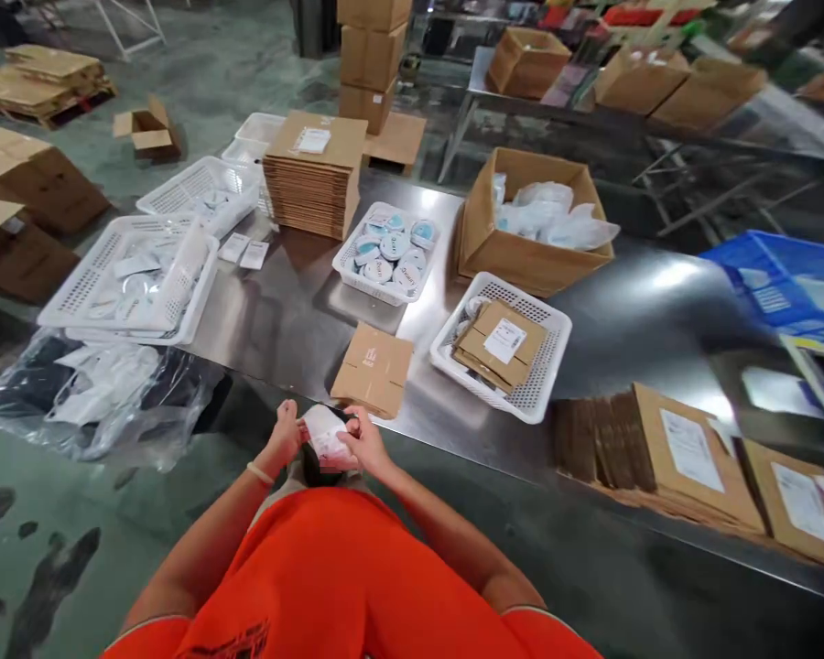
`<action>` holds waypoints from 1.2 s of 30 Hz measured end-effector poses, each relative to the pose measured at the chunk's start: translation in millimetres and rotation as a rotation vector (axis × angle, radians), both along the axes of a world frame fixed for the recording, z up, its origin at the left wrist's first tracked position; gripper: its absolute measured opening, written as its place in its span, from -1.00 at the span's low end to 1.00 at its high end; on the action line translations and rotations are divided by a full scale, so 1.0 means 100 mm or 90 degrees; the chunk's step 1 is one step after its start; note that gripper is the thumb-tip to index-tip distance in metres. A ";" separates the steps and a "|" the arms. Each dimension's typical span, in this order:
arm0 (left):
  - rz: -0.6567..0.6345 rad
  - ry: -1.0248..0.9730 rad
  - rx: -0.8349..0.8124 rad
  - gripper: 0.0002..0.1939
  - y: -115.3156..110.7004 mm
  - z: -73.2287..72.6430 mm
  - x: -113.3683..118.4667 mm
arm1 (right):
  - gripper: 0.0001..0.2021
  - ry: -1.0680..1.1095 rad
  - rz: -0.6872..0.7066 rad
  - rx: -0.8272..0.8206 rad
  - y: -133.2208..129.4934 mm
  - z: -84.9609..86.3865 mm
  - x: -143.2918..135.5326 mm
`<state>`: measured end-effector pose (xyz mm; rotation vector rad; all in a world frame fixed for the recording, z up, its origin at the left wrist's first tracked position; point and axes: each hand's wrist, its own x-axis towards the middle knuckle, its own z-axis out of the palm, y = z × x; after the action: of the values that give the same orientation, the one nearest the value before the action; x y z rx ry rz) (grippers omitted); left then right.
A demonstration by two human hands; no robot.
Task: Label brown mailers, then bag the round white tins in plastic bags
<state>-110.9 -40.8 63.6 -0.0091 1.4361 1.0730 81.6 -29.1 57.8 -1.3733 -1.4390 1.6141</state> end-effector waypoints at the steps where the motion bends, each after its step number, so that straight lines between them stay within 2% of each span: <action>1: -0.025 -0.021 0.036 -0.20 -0.03 0.00 0.05 | -0.64 0.013 -0.021 -0.002 0.06 0.03 -0.01; 4: -0.133 -0.026 0.196 -0.19 -0.13 -0.01 0.19 | -0.69 0.028 -0.031 0.002 0.17 0.11 -0.06; 6: -0.184 0.006 0.247 -0.29 -0.14 -0.02 0.23 | -0.75 0.009 -0.013 0.013 0.19 0.14 -0.07; 10: -0.247 0.056 0.241 -0.51 -0.06 -0.01 0.26 | -0.78 -0.037 -0.013 0.034 0.21 0.15 0.01; 13: -0.275 0.132 0.249 -0.63 0.03 0.02 0.33 | -0.80 -0.094 -0.045 0.084 0.20 0.15 0.09; 18: -0.308 0.191 0.209 -0.64 0.15 0.04 0.45 | -0.80 -0.242 -0.049 0.184 0.05 0.21 0.20; 21: -0.344 0.149 0.181 -0.65 0.18 -0.02 0.45 | -0.84 -0.283 -0.039 0.211 0.08 0.28 0.29; 23: -0.393 0.058 0.171 -0.62 0.16 -0.08 0.43 | -0.86 -0.292 -0.041 0.243 0.28 0.34 0.38; 26: -0.427 -0.083 0.143 -0.51 0.08 -0.17 0.45 | -0.88 -0.315 -0.072 0.271 0.87 0.41 0.55; 29: -0.413 -0.120 0.107 -0.40 0.05 -0.22 0.53 | -0.89 -0.391 -0.121 0.251 1.53 0.41 0.66; 31: -0.399 -0.120 0.091 -0.35 0.07 -0.23 0.61 | -0.91 -0.464 -0.138 0.214 1.85 0.39 0.67; 33: -0.379 -0.128 0.075 -0.33 0.10 -0.27 0.66 | -0.92 -0.520 -0.129 0.179 2.03 0.35 0.65; 35: -0.378 -0.121 0.071 -0.33 0.10 -0.33 0.65 | -0.90 -0.554 -0.117 0.157 2.07 0.33 0.62; 36: -0.394 -0.103 0.078 -0.35 0.07 -0.37 0.62 | -0.83 -0.572 -0.124 0.149 2.06 0.32 0.60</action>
<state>-49.3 -33.7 26.6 0.4035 1.1144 0.6272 142.0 177.0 89.8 -2.1317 -1.8028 0.6584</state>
